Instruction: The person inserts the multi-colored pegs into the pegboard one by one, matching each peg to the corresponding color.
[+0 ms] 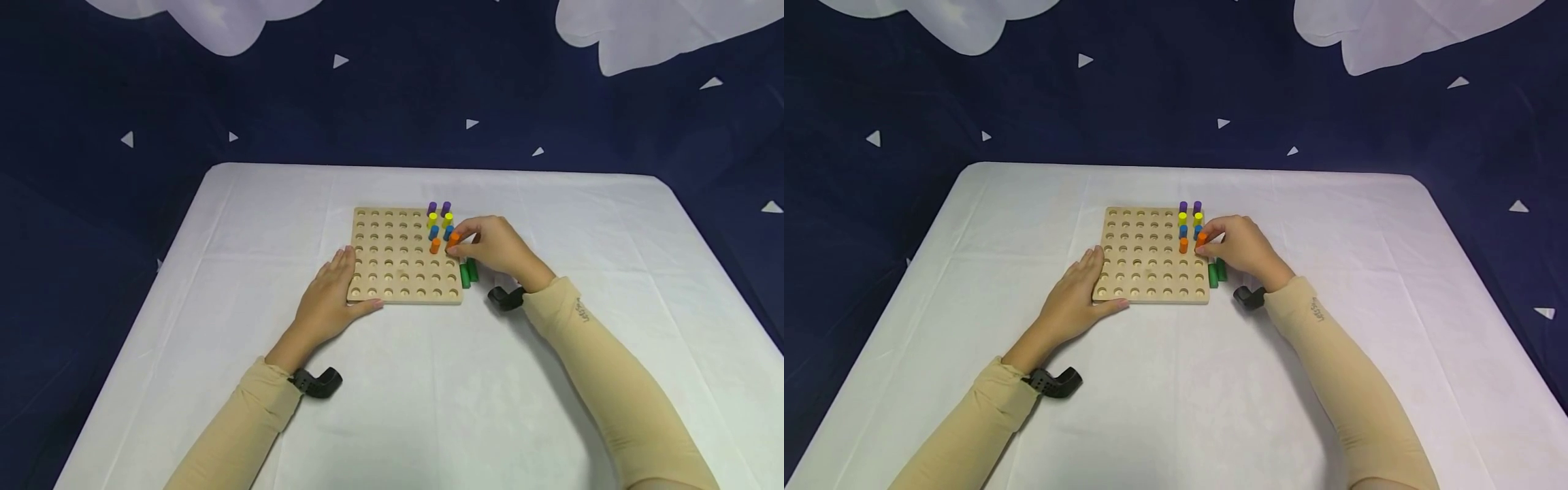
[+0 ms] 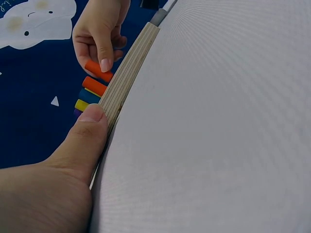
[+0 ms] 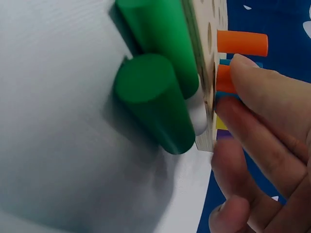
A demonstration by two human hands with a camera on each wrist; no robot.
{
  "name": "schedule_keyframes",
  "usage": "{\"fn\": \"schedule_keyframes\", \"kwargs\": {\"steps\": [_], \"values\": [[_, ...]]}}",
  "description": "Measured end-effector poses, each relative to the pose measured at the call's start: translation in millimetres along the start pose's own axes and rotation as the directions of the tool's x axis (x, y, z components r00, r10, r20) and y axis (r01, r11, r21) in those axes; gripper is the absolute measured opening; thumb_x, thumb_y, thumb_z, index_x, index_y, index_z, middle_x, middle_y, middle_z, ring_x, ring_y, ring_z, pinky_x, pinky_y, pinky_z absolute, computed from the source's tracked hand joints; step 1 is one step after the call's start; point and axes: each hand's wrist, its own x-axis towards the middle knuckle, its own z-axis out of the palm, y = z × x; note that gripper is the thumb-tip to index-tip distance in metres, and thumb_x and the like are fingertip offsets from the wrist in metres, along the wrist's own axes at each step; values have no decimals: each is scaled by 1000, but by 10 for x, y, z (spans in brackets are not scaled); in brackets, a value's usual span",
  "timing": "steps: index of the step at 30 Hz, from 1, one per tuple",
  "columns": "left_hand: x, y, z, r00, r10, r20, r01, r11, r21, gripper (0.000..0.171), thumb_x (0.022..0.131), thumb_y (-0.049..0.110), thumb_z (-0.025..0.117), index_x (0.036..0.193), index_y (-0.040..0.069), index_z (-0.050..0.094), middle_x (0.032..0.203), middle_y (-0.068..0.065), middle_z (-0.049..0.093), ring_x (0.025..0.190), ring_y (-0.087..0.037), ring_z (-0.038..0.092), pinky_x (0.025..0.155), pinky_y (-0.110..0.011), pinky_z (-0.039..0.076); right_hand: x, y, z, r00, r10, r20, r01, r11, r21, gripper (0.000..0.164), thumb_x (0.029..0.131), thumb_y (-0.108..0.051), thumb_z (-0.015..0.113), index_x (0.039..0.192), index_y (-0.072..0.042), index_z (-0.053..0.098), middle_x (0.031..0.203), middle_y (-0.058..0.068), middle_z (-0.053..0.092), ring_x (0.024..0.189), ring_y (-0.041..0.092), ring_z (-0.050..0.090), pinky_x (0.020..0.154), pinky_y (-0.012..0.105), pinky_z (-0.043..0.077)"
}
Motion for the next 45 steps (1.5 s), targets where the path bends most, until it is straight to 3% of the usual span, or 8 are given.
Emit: {"fn": "schedule_keyframes", "kwargs": {"steps": [5,10,18,25,30,34,39,45], "values": [[0,8,-4,1000,4,0,-4,1000,2,114,84,68,64,159,3,7,167,-12,9,156,-26,9,128,-44,10,7,-10,5,1000,-3,11,3,1000,-26,19,82,-25,82,97,-14,75,85,3,69,62,19,51,50,28,40],[-3,11,-8,1000,3,4,-3,1000,3,114,84,68,63,159,3,7,166,-13,9,156,-26,8,128,-43,10,1,-31,1,999,-8,33,10,999,-43,17,82,-24,82,94,-14,75,82,3,70,59,17,52,49,27,41],[-5,15,-11,1000,-3,4,3,1000,-5,115,83,67,65,159,2,8,166,-13,9,156,-27,9,128,-44,10,-32,-54,-14,999,-9,46,13,997,-79,21,82,-25,82,99,-14,76,103,4,73,66,18,55,57,30,46],[-26,-2,-58,1000,-20,-2,20,1000,-7,115,83,67,66,159,2,8,166,-12,9,156,-26,9,128,-43,10,-135,73,-251,998,-14,57,19,996,-84,28,91,-28,73,115,-14,73,107,9,70,64,21,53,46,32,47],[-35,-46,-73,1000,-18,-15,18,1000,-2,115,83,67,66,159,2,8,166,-12,10,156,-27,10,128,-44,11,-221,252,-467,995,-18,99,32,989,-142,34,90,-23,74,122,-13,70,123,8,66,86,23,56,64,31,49],[-36,-64,-74,1000,-16,-19,16,1000,-2,115,83,67,66,159,2,8,166,-12,10,156,-27,10,128,-45,11,-296,407,-577,989,-12,145,39,983,-180,36,87,-23,78,121,-14,72,125,5,65,94,22,57,74,32,47],[-41,-68,-75,1000,-11,-25,11,1000,-10,115,83,67,66,158,1,9,166,-14,11,156,-28,11,128,-46,12,-342,529,-621,982,-45,183,78,981,-178,34,83,-17,81,117,-13,74,119,6,67,95,23,58,81,35,49],[-38,-57,-70,1000,-10,-18,10,1000,-13,115,83,68,65,158,2,8,166,-13,10,156,-28,10,128,-46,11,-335,562,-598,977,-61,206,99,980,-175,29,84,-13,80,113,-12,76,114,6,68,91,20,58,78,30,51]]}}
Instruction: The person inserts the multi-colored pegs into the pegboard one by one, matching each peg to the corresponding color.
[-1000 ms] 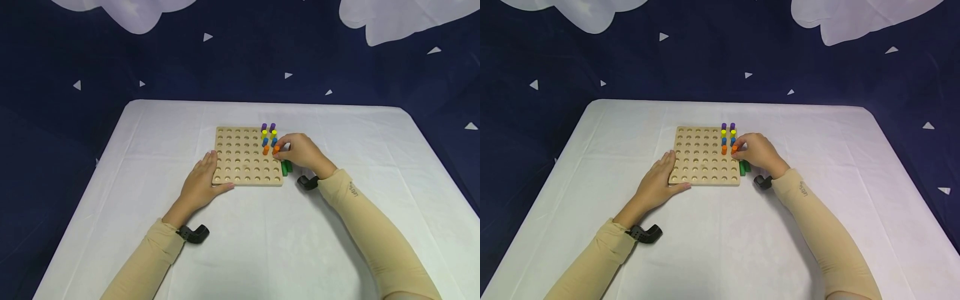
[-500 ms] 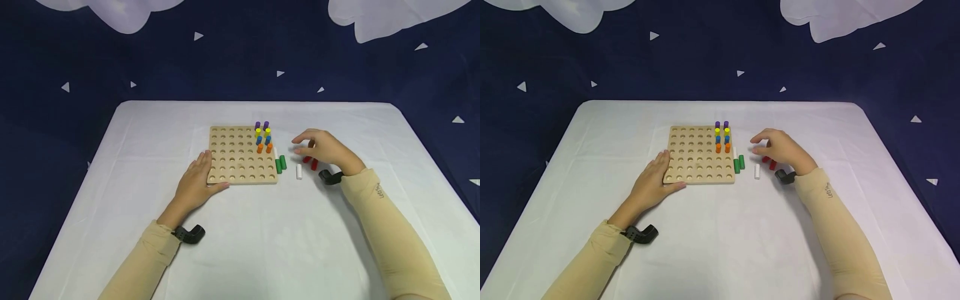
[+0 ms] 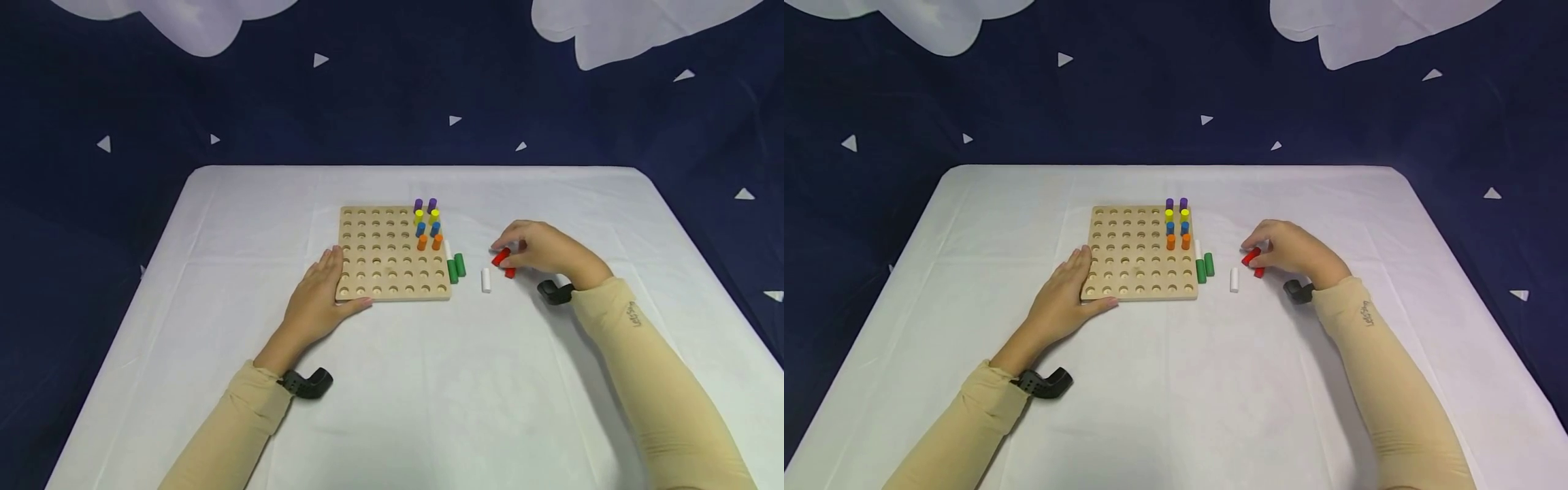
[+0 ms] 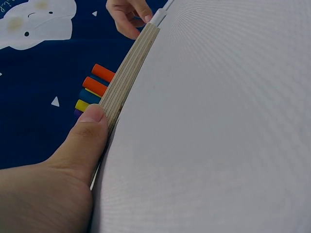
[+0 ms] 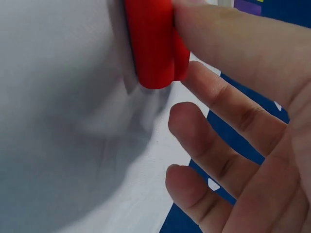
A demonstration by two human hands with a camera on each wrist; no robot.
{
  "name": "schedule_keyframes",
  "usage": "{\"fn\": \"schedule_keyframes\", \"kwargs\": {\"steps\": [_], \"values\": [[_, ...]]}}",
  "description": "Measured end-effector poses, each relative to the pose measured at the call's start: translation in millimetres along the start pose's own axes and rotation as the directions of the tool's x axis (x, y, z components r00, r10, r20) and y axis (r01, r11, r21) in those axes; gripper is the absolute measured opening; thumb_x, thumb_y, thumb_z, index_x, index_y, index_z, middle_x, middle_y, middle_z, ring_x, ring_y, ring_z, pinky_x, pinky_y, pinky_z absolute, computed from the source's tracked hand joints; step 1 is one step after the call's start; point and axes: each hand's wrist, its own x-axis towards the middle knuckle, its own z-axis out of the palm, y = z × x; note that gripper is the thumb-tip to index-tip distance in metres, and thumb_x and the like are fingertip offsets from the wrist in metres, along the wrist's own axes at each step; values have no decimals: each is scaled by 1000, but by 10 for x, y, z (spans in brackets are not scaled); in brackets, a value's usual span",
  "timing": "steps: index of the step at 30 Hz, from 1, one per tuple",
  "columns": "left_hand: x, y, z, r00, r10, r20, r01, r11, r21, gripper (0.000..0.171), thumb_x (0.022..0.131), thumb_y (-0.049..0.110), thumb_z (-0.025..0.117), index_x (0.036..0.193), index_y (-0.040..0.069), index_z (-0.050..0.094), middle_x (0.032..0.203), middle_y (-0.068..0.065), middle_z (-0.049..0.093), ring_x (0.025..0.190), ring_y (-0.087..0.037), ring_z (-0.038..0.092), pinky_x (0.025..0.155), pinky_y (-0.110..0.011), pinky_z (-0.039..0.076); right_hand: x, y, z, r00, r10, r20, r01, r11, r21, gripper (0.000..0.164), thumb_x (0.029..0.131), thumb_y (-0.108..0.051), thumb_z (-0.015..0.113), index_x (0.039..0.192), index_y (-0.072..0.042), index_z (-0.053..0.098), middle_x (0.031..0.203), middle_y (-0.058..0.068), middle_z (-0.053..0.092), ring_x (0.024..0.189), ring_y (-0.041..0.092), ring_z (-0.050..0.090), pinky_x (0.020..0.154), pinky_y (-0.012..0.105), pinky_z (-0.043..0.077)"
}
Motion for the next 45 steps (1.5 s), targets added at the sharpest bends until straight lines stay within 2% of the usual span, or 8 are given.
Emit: {"fn": "schedule_keyframes", "kwargs": {"steps": [9,16,18,22,26,34,39,45], "values": [[-5,-5,-3,1000,-7,5,7,1000,5,114,84,67,65,159,2,7,166,-13,10,156,-26,9,128,-44,10,60,-54,44,999,24,21,-24,1000,7,21,85,-3,75,104,-9,79,97,7,68,67,13,65,64,24,53],[-3,0,-2,1000,-12,11,12,1000,-2,115,84,67,65,159,3,7,166,-13,10,156,-27,9,128,-44,10,85,-67,88,997,52,-53,-54,998,-39,20,86,-14,78,106,-18,78,98,0,70,77,17,57,67,29,48],[-3,1,2,1000,-14,13,14,1000,0,115,84,68,64,159,3,7,166,-13,10,156,-26,10,128,-44,10,93,-97,92,995,56,-82,-58,998,-19,20,86,-17,78,106,-18,76,98,1,70,77,18,55,64,29,48],[-1,2,4,1000,-13,5,13,1000,-1,115,83,68,65,159,2,8,166,-13,10,156,-27,10,128,-44,10,129,-193,105,990,86,-112,-75,992,97,19,86,-19,78,104,-16,72,92,7,67,62,23,59,54,31,53],[2,5,2,1000,-8,2,8,1000,0,115,83,68,65,159,2,8,166,-13,10,156,-27,10,128,-44,10,180,-316,150,985,125,-122,-97,973,208,21,85,-25,79,103,-18,69,99,6,68,62,24,58,45,36,53],[-3,11,-10,1000,-4,2,4,1000,4,115,83,67,65,158,2,9,166,-14,11,156,-28,10,128,-45,11,346,-546,311,983,34,-179,12,968,251,23,82,-29,83,98,-18,72,99,-2,75,76,20,58,59,26,47],[-2,7,-5,1000,-2,-1,2,1000,11,115,83,67,66,158,1,10,166,-14,11,155,-28,11,128,-46,12,428,-675,401,989,21,-145,20,961,275,26,81,-30,83,101,-16,74,96,0,75,74,19,59,61,25,48],[0,8,-8,1000,-7,0,7,1000,12,115,83,68,65,159,2,9,166,-14,11,156,-27,10,128,-45,11,466,-807,501,994,16,-108,18,954,300,23,82,-30,82,100,-18,74,97,1,74,59,20,62,54,31,56]]}}
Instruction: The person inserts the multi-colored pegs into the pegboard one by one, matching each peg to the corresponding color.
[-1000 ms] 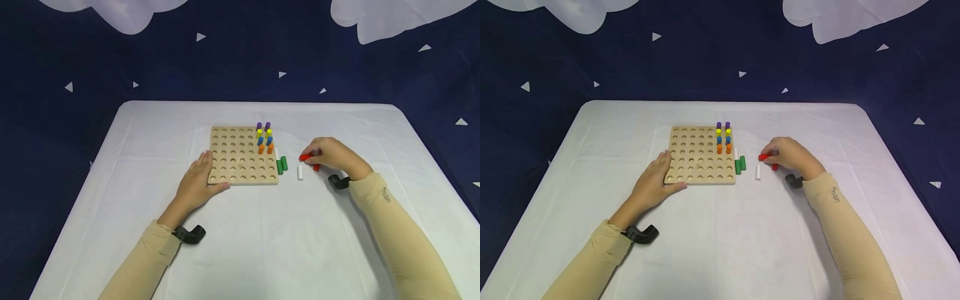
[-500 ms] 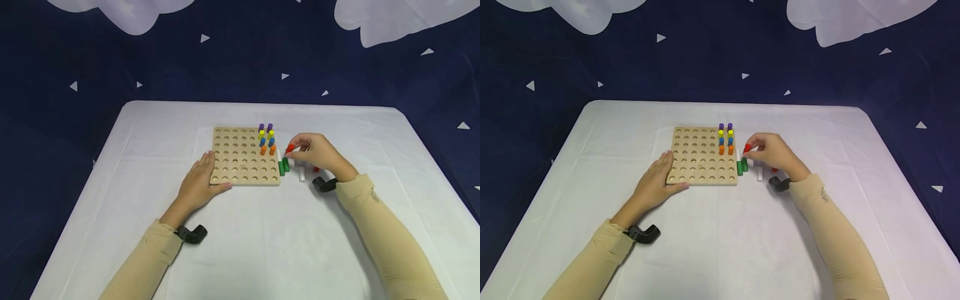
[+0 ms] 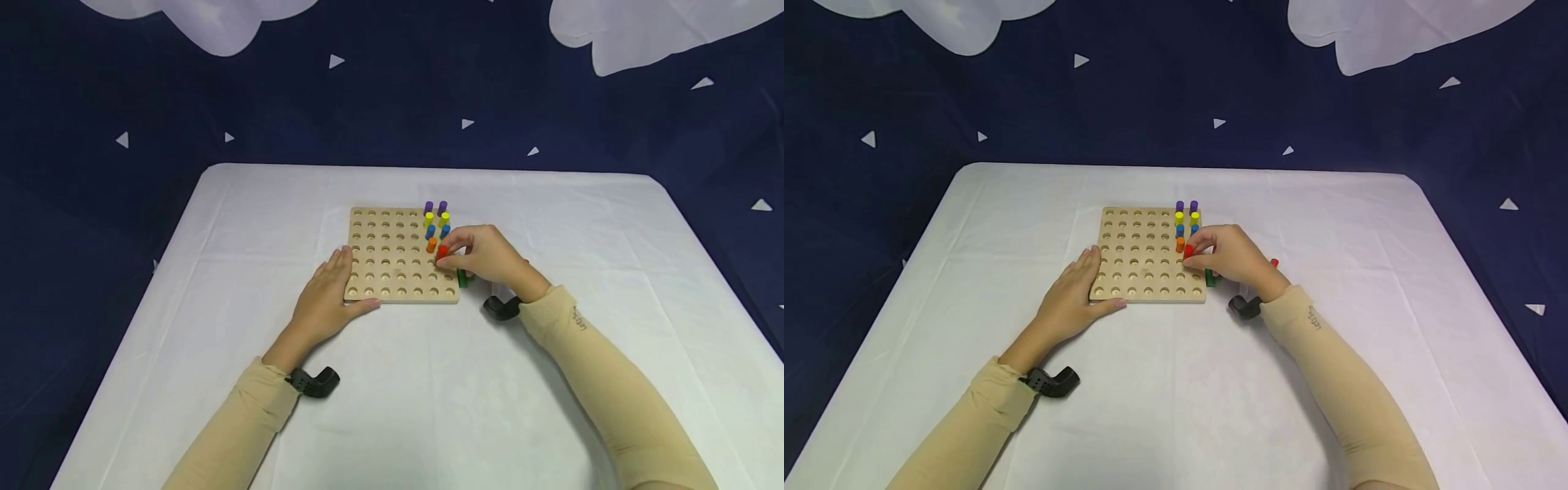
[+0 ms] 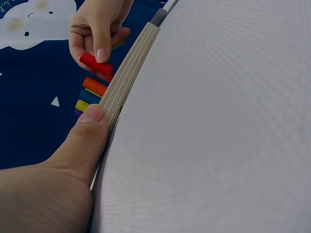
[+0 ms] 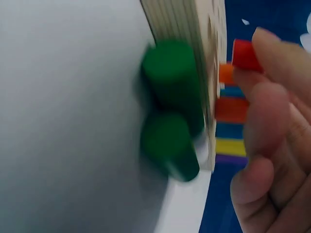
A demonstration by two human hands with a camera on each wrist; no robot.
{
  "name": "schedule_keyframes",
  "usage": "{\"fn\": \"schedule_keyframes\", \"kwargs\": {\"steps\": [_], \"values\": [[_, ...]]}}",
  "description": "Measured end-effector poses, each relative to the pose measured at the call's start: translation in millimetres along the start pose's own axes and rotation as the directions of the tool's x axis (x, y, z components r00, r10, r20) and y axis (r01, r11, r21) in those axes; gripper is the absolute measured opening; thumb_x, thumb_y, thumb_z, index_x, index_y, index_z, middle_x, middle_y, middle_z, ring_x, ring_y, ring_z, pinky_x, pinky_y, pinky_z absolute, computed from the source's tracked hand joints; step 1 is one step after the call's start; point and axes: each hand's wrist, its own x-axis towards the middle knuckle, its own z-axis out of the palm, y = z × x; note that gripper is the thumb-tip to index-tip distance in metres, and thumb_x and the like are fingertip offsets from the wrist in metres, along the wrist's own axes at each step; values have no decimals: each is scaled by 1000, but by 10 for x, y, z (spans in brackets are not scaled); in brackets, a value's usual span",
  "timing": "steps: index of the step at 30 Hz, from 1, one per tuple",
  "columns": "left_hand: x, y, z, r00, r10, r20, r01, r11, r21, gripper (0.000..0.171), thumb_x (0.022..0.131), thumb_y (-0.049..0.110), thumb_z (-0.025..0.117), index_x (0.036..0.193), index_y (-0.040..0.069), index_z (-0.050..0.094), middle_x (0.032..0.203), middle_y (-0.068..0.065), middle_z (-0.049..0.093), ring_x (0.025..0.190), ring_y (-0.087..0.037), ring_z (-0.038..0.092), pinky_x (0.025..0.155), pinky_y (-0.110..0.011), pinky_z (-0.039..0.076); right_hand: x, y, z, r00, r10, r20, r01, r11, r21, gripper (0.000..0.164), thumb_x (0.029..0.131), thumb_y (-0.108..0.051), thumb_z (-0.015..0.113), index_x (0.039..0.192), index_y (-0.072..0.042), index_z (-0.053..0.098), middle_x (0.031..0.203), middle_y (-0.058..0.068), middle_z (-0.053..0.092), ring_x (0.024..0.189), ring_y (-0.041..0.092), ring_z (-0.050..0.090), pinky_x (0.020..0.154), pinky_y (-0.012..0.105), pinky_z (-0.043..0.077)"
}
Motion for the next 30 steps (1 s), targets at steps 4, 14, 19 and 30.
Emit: {"fn": "schedule_keyframes", "kwargs": {"steps": [4,14,19,30], "values": [[-1,4,-3,1000,1,2,-1,1000,-1,115,83,68,65,159,2,9,166,-14,11,156,-27,10,128,-45,11,9,-21,69,999,-49,16,49,999,1,16,85,-27,80,99,-21,73,99,-1,74,58,20,63,54,33,56],[-2,13,-22,1000,-5,11,5,1000,-3,114,84,66,66,159,2,9,166,-14,10,156,-27,9,128,-44,10,11,-42,131,992,-122,10,123,991,-44,14,85,-24,80,97,-21,73,96,-2,75,56,16,62,51,29,53],[-2,8,-20,1000,-8,14,8,1000,-5,114,84,66,66,159,2,9,166,-13,10,156,-26,9,128,-44,10,1,-67,142,990,-144,-10,142,980,-137,18,86,-26,79,102,-19,73,97,-3,76,60,13,59,54,29,48],[-4,-2,-14,1000,1,2,-1,1000,-7,115,83,67,66,159,2,10,166,-14,12,156,-28,10,128,-46,12,-34,-82,104,990,-140,7,139,972,-188,25,87,-27,78,110,-18,74,104,-1,76,64,12,59,58,29,48]]}}
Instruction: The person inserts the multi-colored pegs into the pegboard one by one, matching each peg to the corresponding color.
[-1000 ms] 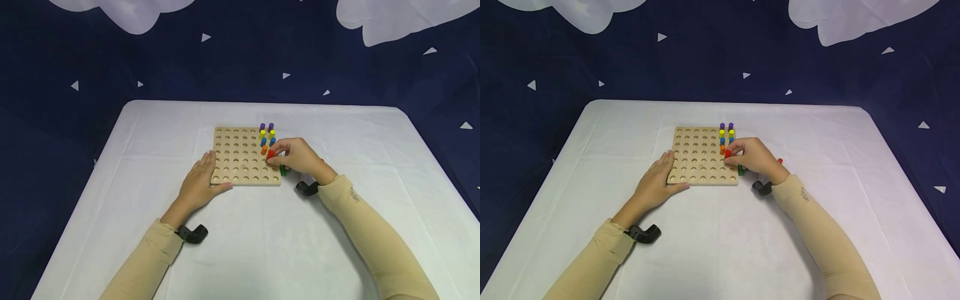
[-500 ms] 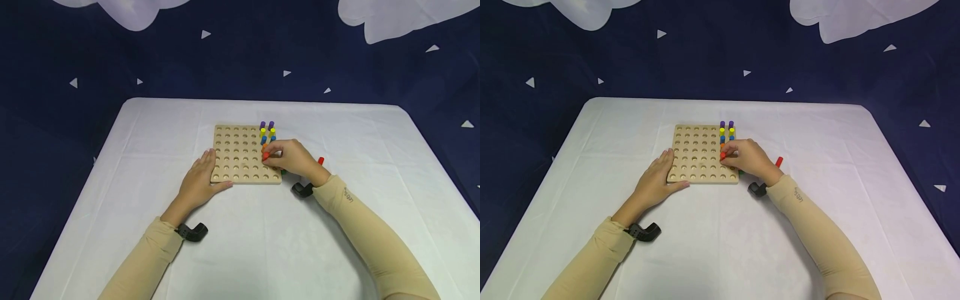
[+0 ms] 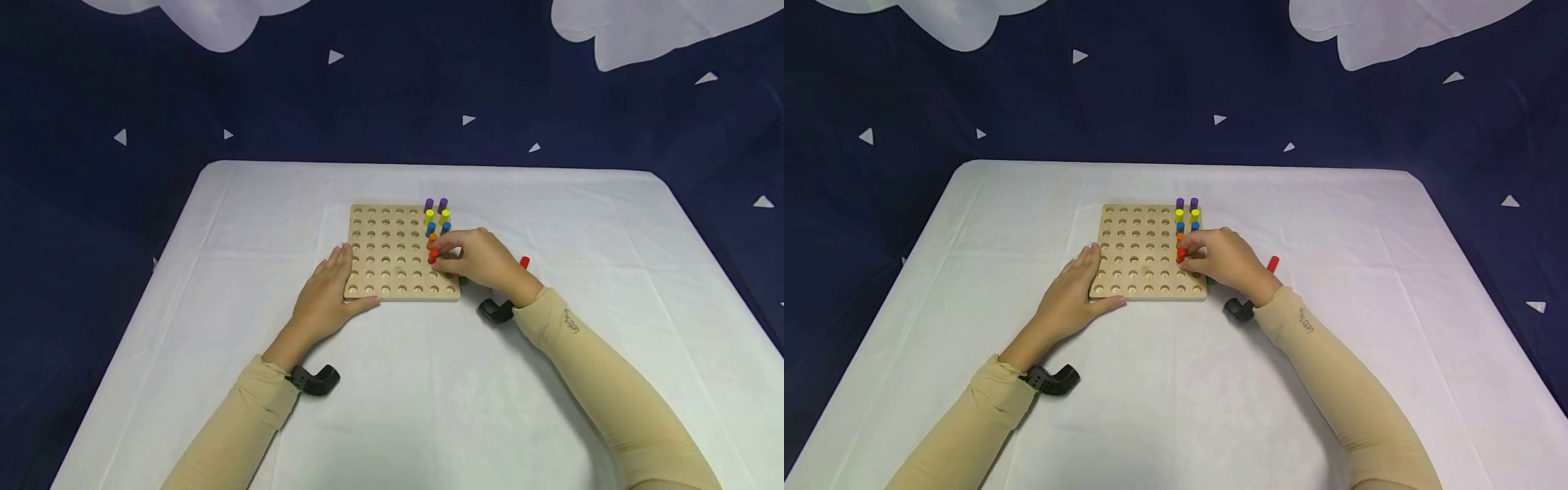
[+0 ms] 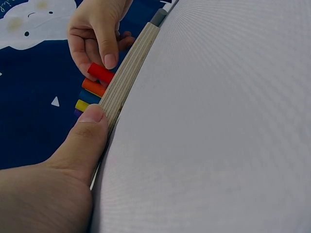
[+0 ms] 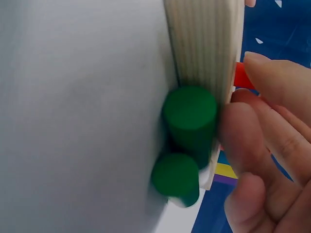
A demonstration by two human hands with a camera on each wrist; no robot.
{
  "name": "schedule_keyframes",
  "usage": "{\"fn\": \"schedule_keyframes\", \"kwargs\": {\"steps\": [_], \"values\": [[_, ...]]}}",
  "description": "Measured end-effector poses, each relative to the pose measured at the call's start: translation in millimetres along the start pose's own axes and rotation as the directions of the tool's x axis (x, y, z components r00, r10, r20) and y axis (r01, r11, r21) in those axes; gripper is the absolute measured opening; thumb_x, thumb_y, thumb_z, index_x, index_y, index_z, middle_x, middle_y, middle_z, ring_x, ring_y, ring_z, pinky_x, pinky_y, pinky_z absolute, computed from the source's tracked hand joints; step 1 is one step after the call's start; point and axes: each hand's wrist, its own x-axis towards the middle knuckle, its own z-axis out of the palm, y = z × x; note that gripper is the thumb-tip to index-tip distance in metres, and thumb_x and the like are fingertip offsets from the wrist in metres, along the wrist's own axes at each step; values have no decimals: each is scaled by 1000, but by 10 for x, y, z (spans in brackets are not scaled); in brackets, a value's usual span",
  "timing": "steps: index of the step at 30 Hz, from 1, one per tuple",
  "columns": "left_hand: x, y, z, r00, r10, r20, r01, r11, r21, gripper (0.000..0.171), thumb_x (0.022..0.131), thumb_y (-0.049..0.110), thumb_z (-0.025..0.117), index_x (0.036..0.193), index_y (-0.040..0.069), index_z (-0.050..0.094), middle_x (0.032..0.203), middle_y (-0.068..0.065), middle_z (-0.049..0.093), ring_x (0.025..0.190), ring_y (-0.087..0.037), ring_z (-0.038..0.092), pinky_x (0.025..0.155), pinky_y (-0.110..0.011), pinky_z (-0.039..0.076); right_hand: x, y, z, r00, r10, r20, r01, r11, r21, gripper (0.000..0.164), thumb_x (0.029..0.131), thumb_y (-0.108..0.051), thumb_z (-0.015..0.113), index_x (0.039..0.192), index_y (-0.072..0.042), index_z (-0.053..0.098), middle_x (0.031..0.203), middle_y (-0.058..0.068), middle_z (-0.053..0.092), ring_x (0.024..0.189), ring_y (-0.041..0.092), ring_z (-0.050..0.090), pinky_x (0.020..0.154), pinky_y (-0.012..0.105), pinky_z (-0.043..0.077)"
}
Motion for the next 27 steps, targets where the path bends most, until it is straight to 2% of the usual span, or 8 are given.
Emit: {"fn": "schedule_keyframes", "kwargs": {"steps": [7,10,13,16,20,24,27], "values": [[-8,-12,2,1000,-10,11,10,1000,-4,115,83,68,65,159,3,8,166,-12,10,156,-26,9,128,-44,11,-88,-4,-118,1000,19,-10,-19,1000,6,28,87,-30,78,112,-17,75,108,-1,76,60,12,60,54,25,49],[-19,-25,-2,1000,-13,11,13,1000,-5,115,83,68,65,159,3,8,166,-12,9,156,-26,10,128,-44,11,-146,34,-233,999,8,-48,-8,1000,-1,26,89,-30,75,111,-17,76,106,0,77,56,13,55,48,25,44],[-25,-38,-15,1000,-11,4,11,1000,0,115,83,68,65,159,3,8,166,-12,10,156,-26,10,128,-44,11,-230,131,-394,997,33,-75,-35,999,-24,24,92,-29,73,112,-16,75,106,1,76,53,15,52,44,26,42],[-26,-54,-28,1000,-6,-2,6,1000,0,116,83,68,65,159,2,8,166,-13,10,156,-27,10,128,-45,11,-347,278,-569,997,43,-59,-48,996,-80,27,89,-24,75,114,-15,74,110,2,75,62,16,57,49,27,46],[-24,-72,-43,1000,-10,1,10,1000,-8,116,82,68,66,159,3,7,166,-12,10,156,-27,10,128,-47,12,-525,541,-736,999,26,34,-20,987,-159,36,83,-20,81,118,-15,73,117,0,72,82,14,60,67,26,51],[-30,-82,-59,1000,-15,1,15,1000,-7,116,83,67,66,159,3,6,166,-13,10,156,-27,10,128,-46,12,-654,759,-789,992,-1,126,23,985,-170,39,81,-17,83,118,-16,73,121,-1,69,91,16,63,78,28,54],[-32,-85,-71,1000,-16,-3,16,1000,-4,116,83,67,66,159,2,7,166,-13,11,156,-27,10,128,-46,11,-682,838,-762,989,-51,136,74,983,-168,36,82,-12,81,117,-15,74,122,1,68,95,18,64,80,29,56]]}}
